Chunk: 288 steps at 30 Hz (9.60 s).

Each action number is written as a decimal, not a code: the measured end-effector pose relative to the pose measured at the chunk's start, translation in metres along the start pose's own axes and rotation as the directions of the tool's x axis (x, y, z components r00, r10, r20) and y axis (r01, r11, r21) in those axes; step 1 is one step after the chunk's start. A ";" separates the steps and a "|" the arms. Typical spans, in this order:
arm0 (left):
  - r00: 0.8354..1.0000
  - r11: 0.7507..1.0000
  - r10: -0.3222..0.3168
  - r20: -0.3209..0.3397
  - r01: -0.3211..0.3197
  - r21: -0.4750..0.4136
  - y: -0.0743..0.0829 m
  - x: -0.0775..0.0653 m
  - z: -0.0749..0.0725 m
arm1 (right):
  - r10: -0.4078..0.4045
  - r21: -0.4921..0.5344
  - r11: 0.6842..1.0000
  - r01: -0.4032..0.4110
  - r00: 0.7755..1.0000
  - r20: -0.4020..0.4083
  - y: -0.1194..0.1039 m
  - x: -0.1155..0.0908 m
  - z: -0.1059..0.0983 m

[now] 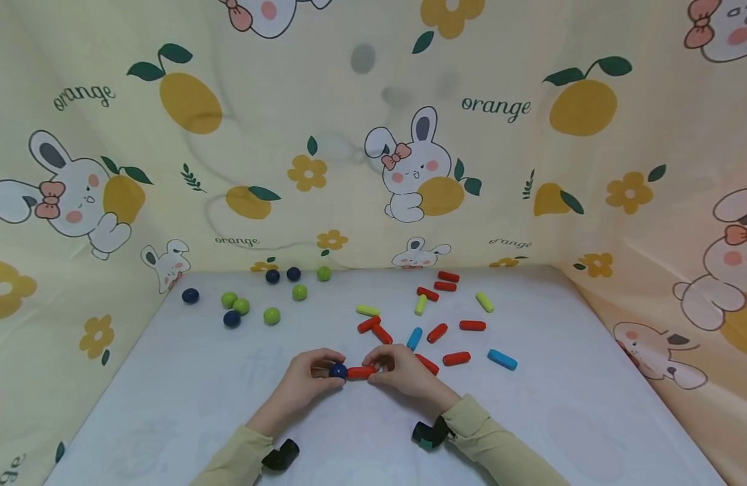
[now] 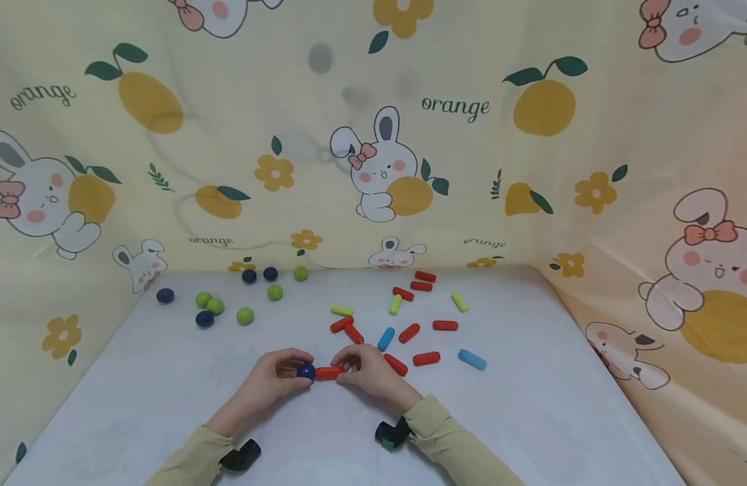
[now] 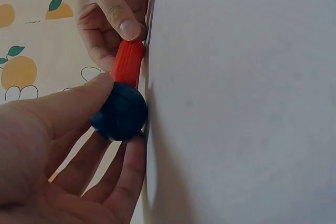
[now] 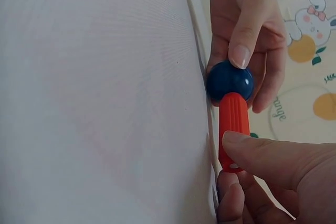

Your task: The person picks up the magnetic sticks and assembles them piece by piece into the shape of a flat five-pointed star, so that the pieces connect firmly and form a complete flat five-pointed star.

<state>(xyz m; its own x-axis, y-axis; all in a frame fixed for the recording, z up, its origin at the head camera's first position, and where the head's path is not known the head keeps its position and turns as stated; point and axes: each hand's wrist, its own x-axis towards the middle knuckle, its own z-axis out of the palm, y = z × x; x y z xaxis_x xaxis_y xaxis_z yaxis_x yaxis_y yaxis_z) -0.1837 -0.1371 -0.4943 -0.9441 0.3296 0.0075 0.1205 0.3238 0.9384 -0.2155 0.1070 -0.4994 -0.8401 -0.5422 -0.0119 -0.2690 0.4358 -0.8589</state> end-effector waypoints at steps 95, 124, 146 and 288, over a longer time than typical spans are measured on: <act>0.982 0.991 -0.116 -0.149 0.123 0.044 0.003 -0.005 0.001 | -0.101 -0.279 0.951 0.135 0.986 0.133 -0.010 0.006 -0.068; 0.989 0.996 -0.083 -0.123 0.086 0.023 0.002 -0.005 0.000 | -0.168 -0.228 0.948 0.223 0.957 0.238 -0.025 0.051 -0.010; 0.986 0.997 -0.066 -0.154 0.071 0.027 0.000 -0.006 0.001 | -0.198 -0.114 0.969 0.219 0.965 0.169 -0.029 0.032 -0.032; 0.981 0.980 -0.179 -0.079 0.171 -0.107 0.002 0.041 -0.013 | 0.024 0.120 0.992 -0.029 0.999 0.045 -0.006 -0.012 -0.012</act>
<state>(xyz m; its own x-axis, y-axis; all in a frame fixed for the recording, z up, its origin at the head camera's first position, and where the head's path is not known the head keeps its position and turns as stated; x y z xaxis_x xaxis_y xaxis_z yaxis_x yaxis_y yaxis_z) -0.2262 -0.1346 -0.4877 -0.9716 0.1953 -0.1338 -0.0757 0.2789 0.9573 -0.2096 0.1196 -0.4875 -0.8245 -0.5631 -0.0557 -0.1854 0.3618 -0.9136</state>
